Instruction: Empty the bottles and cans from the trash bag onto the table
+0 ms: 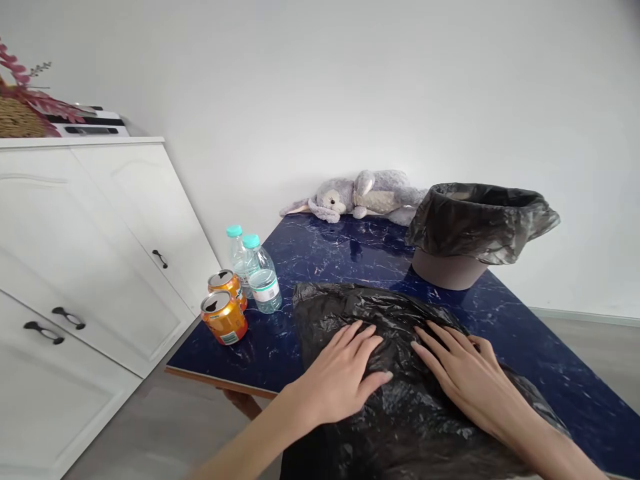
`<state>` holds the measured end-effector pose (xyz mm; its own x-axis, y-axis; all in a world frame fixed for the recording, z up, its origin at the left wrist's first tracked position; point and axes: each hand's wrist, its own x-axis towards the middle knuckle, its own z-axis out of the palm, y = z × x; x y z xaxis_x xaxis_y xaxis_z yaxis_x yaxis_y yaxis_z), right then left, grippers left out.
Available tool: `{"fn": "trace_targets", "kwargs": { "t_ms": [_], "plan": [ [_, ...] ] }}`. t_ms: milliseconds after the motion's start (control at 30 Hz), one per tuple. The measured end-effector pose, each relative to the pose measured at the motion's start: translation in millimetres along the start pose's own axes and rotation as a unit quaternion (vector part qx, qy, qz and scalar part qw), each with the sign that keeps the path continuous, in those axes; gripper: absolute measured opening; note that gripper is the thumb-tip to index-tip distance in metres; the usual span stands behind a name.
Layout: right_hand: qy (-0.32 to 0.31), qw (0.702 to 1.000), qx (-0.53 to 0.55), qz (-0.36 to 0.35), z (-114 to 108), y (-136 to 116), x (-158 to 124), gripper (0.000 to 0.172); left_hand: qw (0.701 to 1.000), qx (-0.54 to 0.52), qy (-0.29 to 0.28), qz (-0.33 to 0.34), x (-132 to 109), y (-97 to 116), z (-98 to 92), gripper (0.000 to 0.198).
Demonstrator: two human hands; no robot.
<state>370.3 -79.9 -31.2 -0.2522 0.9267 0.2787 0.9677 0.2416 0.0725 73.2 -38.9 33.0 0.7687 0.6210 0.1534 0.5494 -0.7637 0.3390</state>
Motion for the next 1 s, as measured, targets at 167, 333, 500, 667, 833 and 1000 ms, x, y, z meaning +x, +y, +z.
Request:
{"fn": "trace_targets", "kwargs": {
  "t_ms": [167, 333, 500, 667, 833, 1000],
  "plan": [
    [0.087, 0.994, -0.033, -0.055, 20, 39, -26, 0.063, 0.997, 0.028, -0.069, -0.025, 2, -41, -0.3, 0.071],
    [0.116, 0.992, -0.009, -0.043, 19, 55, -43, 0.059, 0.997, 0.069, -0.027, -0.022, -8, -45, -23.9, 0.056],
    [0.071, 0.995, 0.071, -0.023, 9, 42, -44, 0.068, 0.993, 0.04, -0.057, 0.096, -38, 1, -21.3, 0.081],
    [0.027, 0.989, 0.145, -0.015, 15, 51, -58, 0.07, 0.986, 0.123, -0.06, 0.099, -60, 5, 6.7, 0.128],
    [0.002, 0.988, 0.154, -0.011, 10, 60, -78, 0.077, 0.982, 0.152, -0.01, 0.109, -63, -8, 15.0, 0.085],
    [-0.024, 0.995, 0.099, 0.0, 1, 69, -109, 0.088, 0.987, 0.093, 0.041, 0.122, -67, -20, 6.5, 0.07]
  ]
}}
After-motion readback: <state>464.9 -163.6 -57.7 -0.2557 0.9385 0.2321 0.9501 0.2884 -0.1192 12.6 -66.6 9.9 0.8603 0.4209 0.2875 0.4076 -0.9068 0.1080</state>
